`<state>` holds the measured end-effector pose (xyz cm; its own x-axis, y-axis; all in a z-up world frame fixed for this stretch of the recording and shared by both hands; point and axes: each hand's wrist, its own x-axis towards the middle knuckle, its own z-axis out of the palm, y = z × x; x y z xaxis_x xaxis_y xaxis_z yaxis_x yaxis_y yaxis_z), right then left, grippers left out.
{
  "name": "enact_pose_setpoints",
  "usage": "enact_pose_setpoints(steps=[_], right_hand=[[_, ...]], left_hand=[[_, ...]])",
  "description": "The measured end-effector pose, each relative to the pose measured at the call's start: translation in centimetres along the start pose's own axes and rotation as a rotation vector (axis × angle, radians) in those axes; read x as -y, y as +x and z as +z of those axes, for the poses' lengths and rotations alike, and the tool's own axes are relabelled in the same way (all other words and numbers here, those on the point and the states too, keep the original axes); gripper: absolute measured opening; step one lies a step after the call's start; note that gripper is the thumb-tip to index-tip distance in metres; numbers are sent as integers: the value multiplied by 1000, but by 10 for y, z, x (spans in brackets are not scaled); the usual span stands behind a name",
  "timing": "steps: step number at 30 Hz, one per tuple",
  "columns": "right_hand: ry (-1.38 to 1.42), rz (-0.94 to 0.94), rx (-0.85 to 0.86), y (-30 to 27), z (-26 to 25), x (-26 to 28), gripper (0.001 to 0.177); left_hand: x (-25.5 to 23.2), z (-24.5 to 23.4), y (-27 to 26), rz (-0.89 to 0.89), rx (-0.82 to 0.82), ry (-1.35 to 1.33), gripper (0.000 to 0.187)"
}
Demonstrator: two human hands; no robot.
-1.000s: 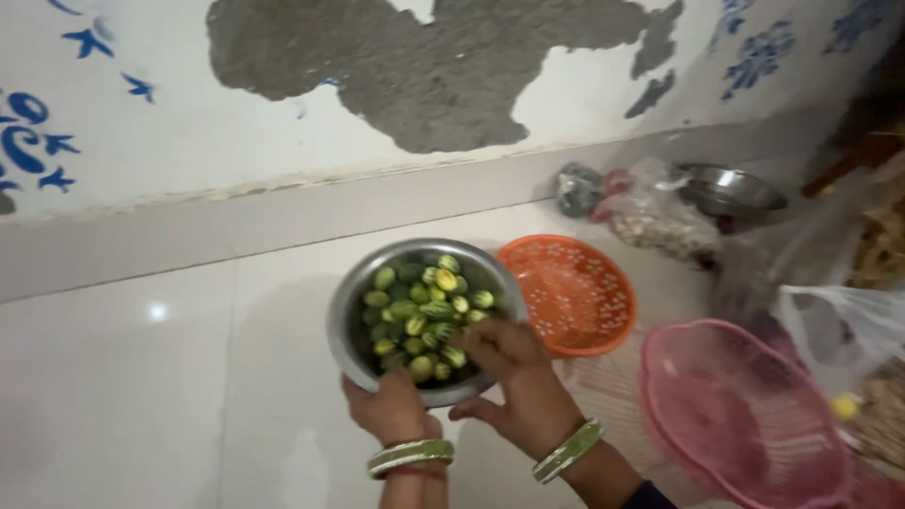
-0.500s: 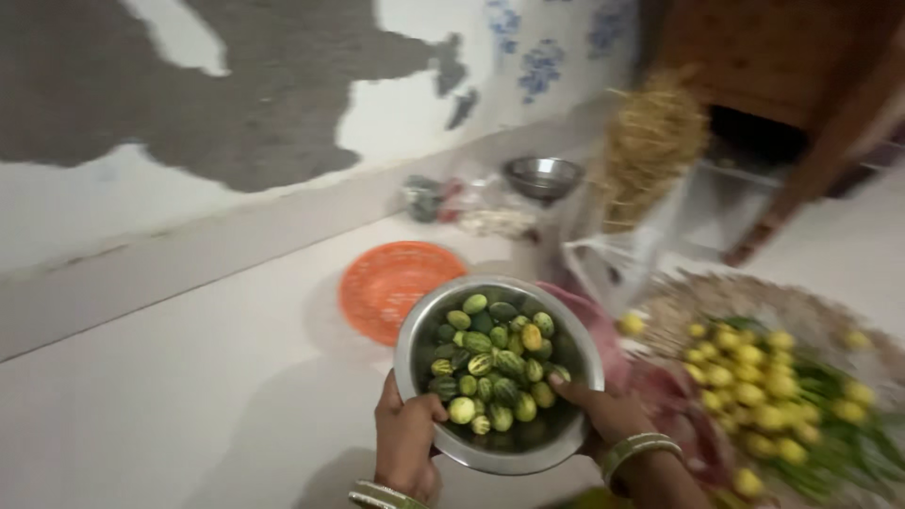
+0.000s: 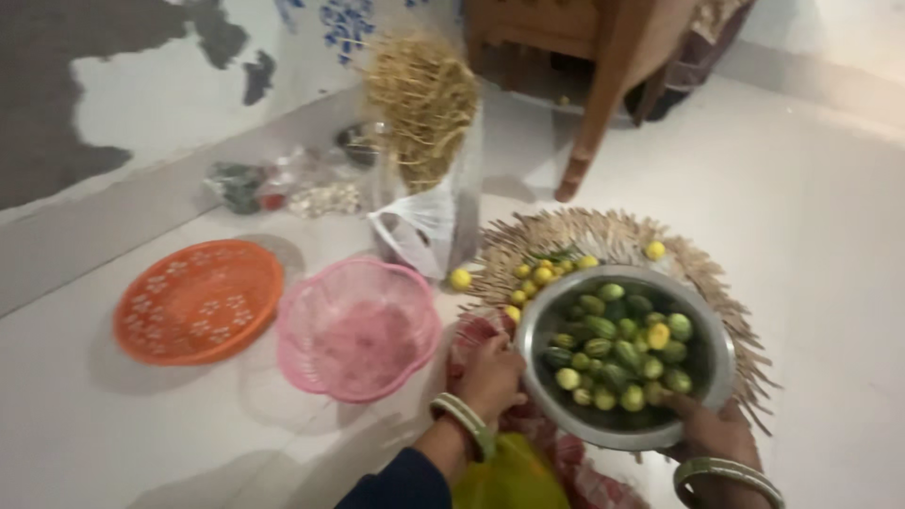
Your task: The person sorts vegetables from various containers onto a mat on the floor. They empty green chilies, yellow round fruits, and green vegetables from baskets and a metal bowl onto the mat. The person then wipes the containers with a cloth and places them aside. Finally, they add tomatoes from a plastic bag to the pile on the mat.
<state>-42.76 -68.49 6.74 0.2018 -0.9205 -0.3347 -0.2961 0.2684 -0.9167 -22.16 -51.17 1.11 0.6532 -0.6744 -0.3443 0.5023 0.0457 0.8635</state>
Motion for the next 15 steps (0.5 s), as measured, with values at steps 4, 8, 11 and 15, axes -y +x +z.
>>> enact_pose_setpoints(steps=[4,8,11,15], right_hand=[[147,-40,-98,22,-48,-6,51],[159,-153,-266,48,-73,-17,52],[-17,-247,-408,65,-81,-18,56],[-160,-368,-447,81,-76,-9,63]], left_hand=[[45,66,45,292,67,323,22],[70,115,70,347,74,618,37],[75,142,82,157,84,567,45],[74,154,98,139,119,609,45]])
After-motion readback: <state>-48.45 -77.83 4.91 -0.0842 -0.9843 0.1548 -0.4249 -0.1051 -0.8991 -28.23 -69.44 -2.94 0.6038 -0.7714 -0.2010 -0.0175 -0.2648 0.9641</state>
